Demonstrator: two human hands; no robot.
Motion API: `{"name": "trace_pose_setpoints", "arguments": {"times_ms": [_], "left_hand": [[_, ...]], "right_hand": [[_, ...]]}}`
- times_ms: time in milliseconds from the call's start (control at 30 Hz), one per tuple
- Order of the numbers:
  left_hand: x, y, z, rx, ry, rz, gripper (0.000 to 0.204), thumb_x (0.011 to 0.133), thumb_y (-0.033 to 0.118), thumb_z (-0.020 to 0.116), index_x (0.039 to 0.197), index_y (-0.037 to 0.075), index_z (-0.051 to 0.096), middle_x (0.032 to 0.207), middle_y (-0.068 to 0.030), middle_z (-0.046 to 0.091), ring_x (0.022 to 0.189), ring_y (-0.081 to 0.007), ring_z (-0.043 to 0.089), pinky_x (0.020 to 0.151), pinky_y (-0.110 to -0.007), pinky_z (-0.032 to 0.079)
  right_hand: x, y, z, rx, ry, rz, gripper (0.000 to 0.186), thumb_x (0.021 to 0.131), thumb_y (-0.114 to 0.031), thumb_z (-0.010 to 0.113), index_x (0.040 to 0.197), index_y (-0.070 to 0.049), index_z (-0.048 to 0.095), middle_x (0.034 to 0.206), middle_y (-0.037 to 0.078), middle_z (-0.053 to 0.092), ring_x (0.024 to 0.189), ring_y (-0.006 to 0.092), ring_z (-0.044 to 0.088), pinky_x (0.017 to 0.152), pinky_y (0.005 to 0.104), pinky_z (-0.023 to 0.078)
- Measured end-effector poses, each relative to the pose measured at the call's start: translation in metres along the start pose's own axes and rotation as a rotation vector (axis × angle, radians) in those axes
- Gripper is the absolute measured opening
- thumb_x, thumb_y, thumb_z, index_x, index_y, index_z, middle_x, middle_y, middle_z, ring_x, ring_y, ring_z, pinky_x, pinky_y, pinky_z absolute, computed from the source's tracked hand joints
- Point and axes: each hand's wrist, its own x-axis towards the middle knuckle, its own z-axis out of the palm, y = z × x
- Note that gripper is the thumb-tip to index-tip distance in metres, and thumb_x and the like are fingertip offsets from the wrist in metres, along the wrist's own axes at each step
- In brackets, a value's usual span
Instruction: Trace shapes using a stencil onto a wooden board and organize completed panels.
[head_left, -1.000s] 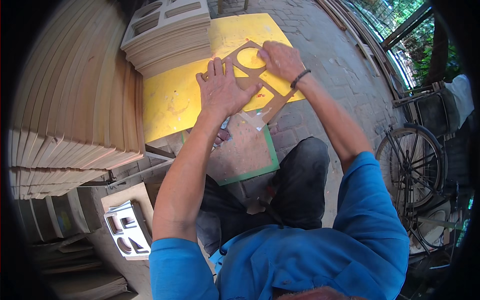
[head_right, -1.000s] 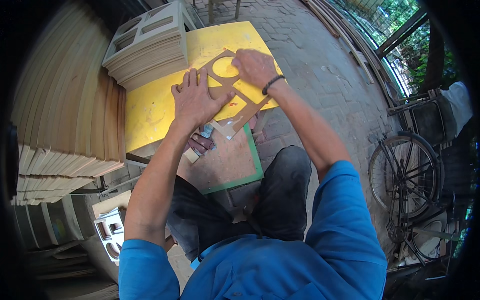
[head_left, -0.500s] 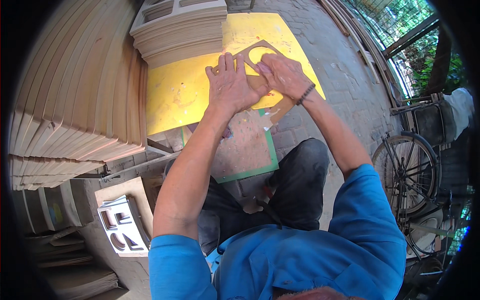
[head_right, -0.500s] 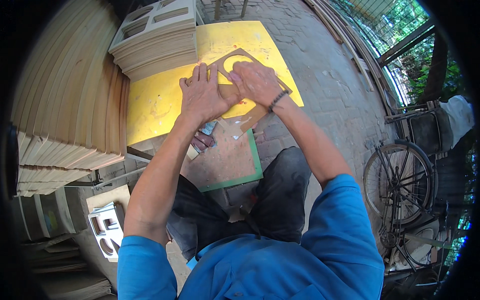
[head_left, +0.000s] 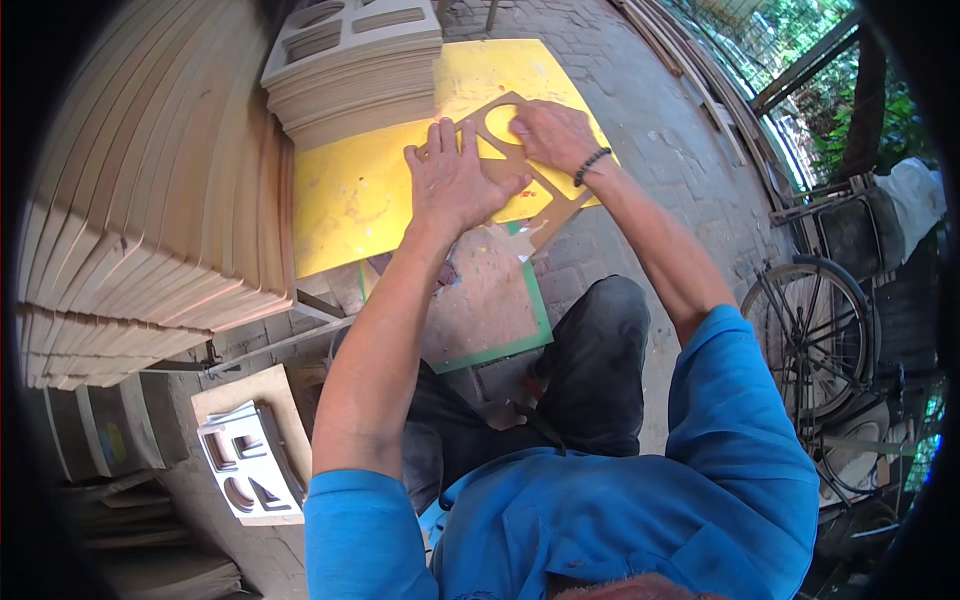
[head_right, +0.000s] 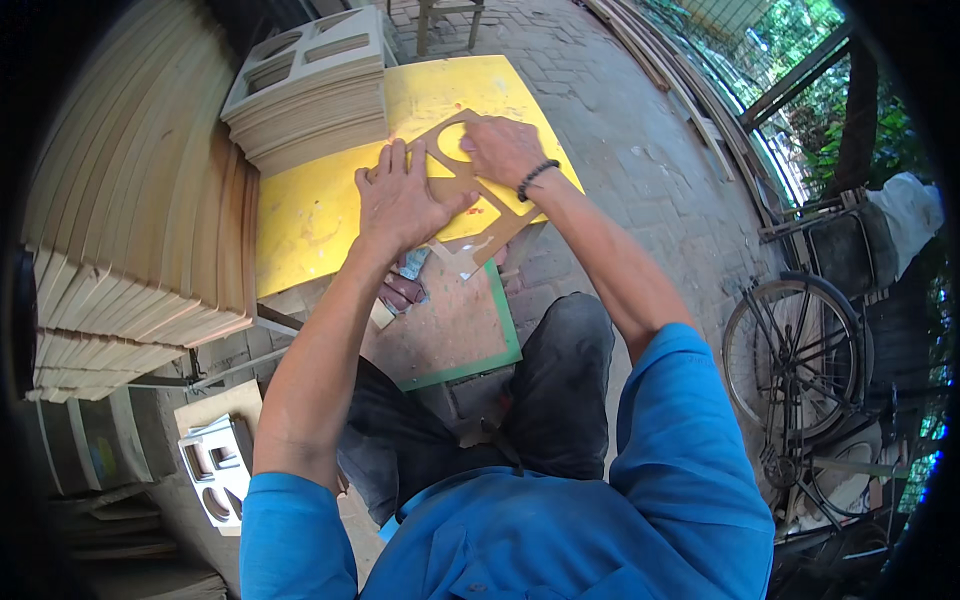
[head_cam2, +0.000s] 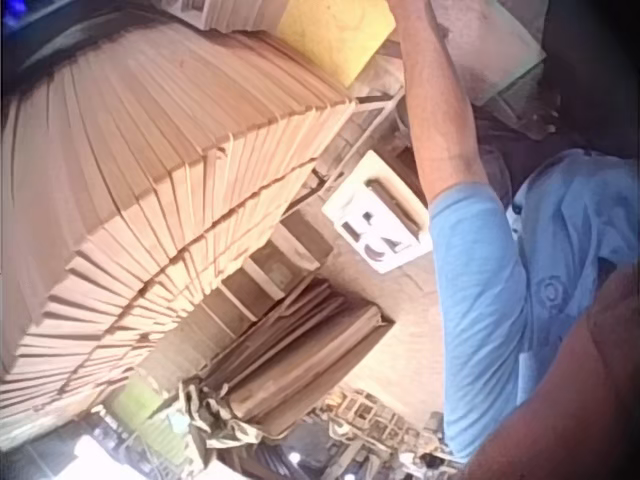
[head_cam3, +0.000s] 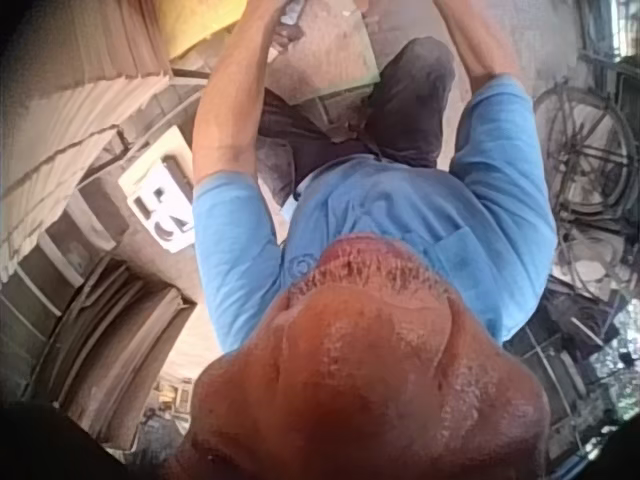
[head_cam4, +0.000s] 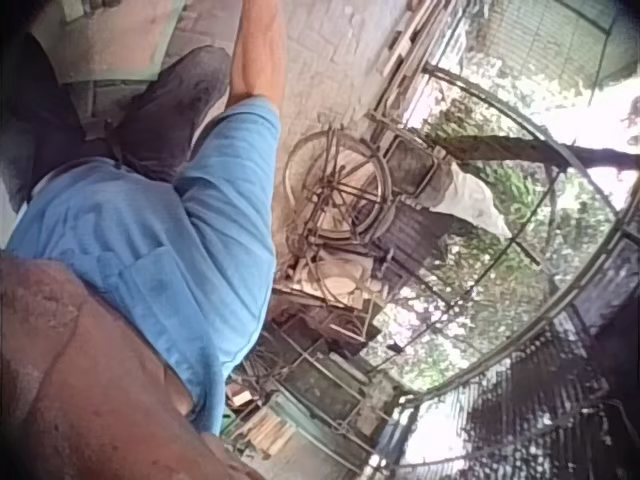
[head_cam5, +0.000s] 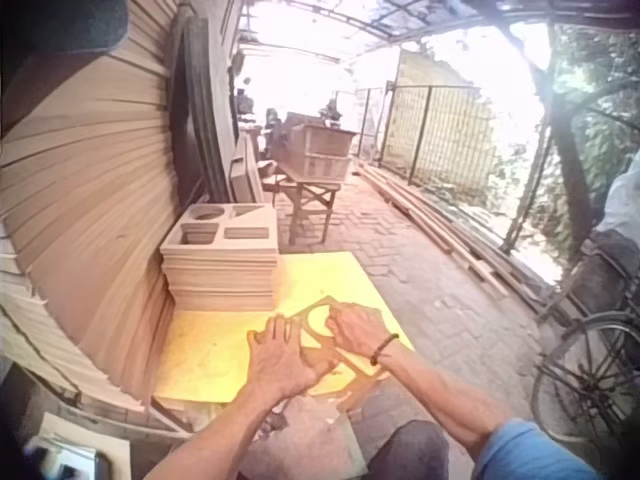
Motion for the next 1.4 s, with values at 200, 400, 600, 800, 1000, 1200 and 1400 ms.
{"name": "trace_pose_setpoints", "arguments": {"times_ms": [200,400,600,800,1000,1200,1400], "left_hand": [[-0.005,-0.004,-0.008,0.012,-0.004,-0.021,0.102,0.078,0.077,0.058,0.153,0.012,0.035,0.150,-0.0196,0.039,0.144,-0.0313,0.031,0.109,-0.056,0.026],[-0.001,0.001,-0.002,0.032,0.029,-0.003,0.092,0.080,0.076,0.056,0.152,0.020,0.043,0.151,-0.0206,0.037,0.145,-0.0311,0.029,0.108,-0.057,0.025],[-0.007,-0.005,-0.006,0.032,-0.064,-0.010,0.083,0.084,0.079,0.050,0.147,0.026,0.052,0.151,-0.0219,0.036,0.145,-0.0329,0.029,0.109,-0.058,0.024],[0.000,0.007,-0.009,-0.067,-0.055,0.010,0.082,0.083,0.075,0.054,0.146,0.022,0.053,0.157,-0.0268,0.032,0.150,-0.0369,0.023,0.113,-0.062,0.021],[-0.001,-0.002,-0.005,0.051,0.071,-0.122,0.083,0.082,0.073,0.055,0.140,0.014,0.056,0.150,-0.0247,0.038,0.142,-0.0372,0.033,0.105,-0.060,0.030],[0.005,0.020,-0.022,0.151,0.025,-0.084,0.071,0.077,0.059,0.063,0.115,-0.001,0.068,0.119,-0.0224,0.063,0.120,-0.0356,0.054,0.097,-0.058,0.036],[-0.010,0.035,-0.016,0.281,0.230,0.143,0.055,0.082,0.056,0.064,0.072,0.002,0.071,0.076,-0.0145,0.069,0.071,-0.0282,0.066,0.075,-0.047,0.043]], "right_hand": [[-0.041,-0.020,-0.007,0.194,0.150,0.132,0.028,0.097,-0.033,0.054,0.096,-0.007,0.064,0.096,0.018,0.069,0.092,0.0365,0.068,0.077,0.0498,0.052],[-0.026,0.022,-0.007,-0.099,0.143,0.200,0.028,0.099,-0.033,0.054,0.099,-0.007,0.063,0.098,0.017,0.070,0.093,0.0371,0.068,0.076,0.0510,0.052],[-0.028,-0.017,0.001,0.043,0.087,0.104,0.024,0.096,-0.029,0.056,0.098,-0.006,0.064,0.096,0.017,0.070,0.093,0.0381,0.068,0.075,0.0515,0.053],[-0.024,0.031,-0.019,-0.130,0.118,0.163,0.025,0.096,-0.029,0.056,0.095,-0.005,0.062,0.091,0.020,0.069,0.089,0.0406,0.067,0.074,0.0520,0.052],[-0.125,-0.029,-0.041,0.359,0.224,0.386,0.034,0.098,-0.035,0.060,0.094,-0.001,0.063,0.083,0.022,0.067,0.079,0.0407,0.066,0.068,0.0457,0.050],[-0.174,-0.043,-0.044,0.751,0.378,0.478,0.028,0.098,-0.028,0.069,0.097,0.000,0.066,0.075,0.002,0.062,0.072,0.0085,0.055,0.065,0.0282,0.045],[-0.166,-0.039,-0.045,0.500,0.461,0.342,0.027,0.096,-0.027,0.068,0.098,0.000,0.067,0.081,0.019,0.068,0.073,0.0320,0.067,0.066,0.0380,0.051]]}}
